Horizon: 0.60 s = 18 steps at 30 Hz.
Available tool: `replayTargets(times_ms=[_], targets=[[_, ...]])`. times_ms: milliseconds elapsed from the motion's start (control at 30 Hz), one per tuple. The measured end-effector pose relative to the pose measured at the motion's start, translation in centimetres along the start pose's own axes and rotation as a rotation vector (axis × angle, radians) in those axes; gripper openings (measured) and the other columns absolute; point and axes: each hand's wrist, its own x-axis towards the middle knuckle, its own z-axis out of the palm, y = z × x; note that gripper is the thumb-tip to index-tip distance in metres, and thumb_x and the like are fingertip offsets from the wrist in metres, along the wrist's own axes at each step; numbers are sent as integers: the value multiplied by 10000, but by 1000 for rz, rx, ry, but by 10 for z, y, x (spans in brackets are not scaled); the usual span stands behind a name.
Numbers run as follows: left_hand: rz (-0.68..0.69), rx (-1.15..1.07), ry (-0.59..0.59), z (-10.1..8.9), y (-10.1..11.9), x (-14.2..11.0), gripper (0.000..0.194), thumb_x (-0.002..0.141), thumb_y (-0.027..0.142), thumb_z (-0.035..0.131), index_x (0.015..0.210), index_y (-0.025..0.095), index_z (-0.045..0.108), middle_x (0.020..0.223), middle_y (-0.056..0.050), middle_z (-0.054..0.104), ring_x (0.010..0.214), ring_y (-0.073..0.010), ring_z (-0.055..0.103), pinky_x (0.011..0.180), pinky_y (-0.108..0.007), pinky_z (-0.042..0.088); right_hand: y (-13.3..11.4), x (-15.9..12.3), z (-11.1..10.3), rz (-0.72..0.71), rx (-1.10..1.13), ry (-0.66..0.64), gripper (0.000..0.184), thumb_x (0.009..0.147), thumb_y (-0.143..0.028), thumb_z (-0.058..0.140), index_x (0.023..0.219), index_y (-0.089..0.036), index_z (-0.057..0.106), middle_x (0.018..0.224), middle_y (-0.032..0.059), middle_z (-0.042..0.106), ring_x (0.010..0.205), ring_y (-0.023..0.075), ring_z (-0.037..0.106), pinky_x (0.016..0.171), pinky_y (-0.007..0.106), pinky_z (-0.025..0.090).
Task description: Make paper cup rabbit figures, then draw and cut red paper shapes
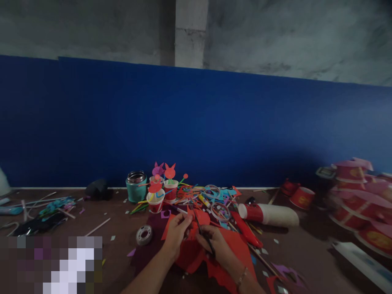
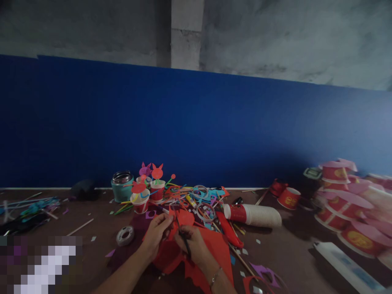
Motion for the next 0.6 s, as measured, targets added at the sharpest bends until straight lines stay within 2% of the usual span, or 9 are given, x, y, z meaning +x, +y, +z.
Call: replayTargets(times_ms=[233, 400, 600], targets=[[2, 10, 5, -2, -1, 3, 410, 571, 512, 733, 551, 169, 510, 436, 69, 465, 363, -35, 335, 360, -162, 210, -2, -1, -1, 13, 10, -3, 251, 646, -406, 611, 567, -202, 489, 447, -80, 400, 336, 52, 320, 355, 197, 259], [6, 21, 7, -4, -4, 4, 421, 579, 537, 725, 549, 163, 534, 377, 76, 420, 348, -34, 317, 356, -160, 206, -3, -1, 0, 12, 20, -6, 282, 624, -419, 627, 538, -211, 458, 437, -85, 362, 338, 51, 278, 355, 203, 249], [20, 16, -10, -3, -2, 4, 428, 554, 543, 734, 555, 167, 530, 383, 77, 431, 347, -35, 318, 362, -163, 220, 0, -1, -2, 1, 12, -35, 303, 646, -464, 624, 589, -194, 498, 469, -73, 425, 357, 65, 359, 373, 202, 297]])
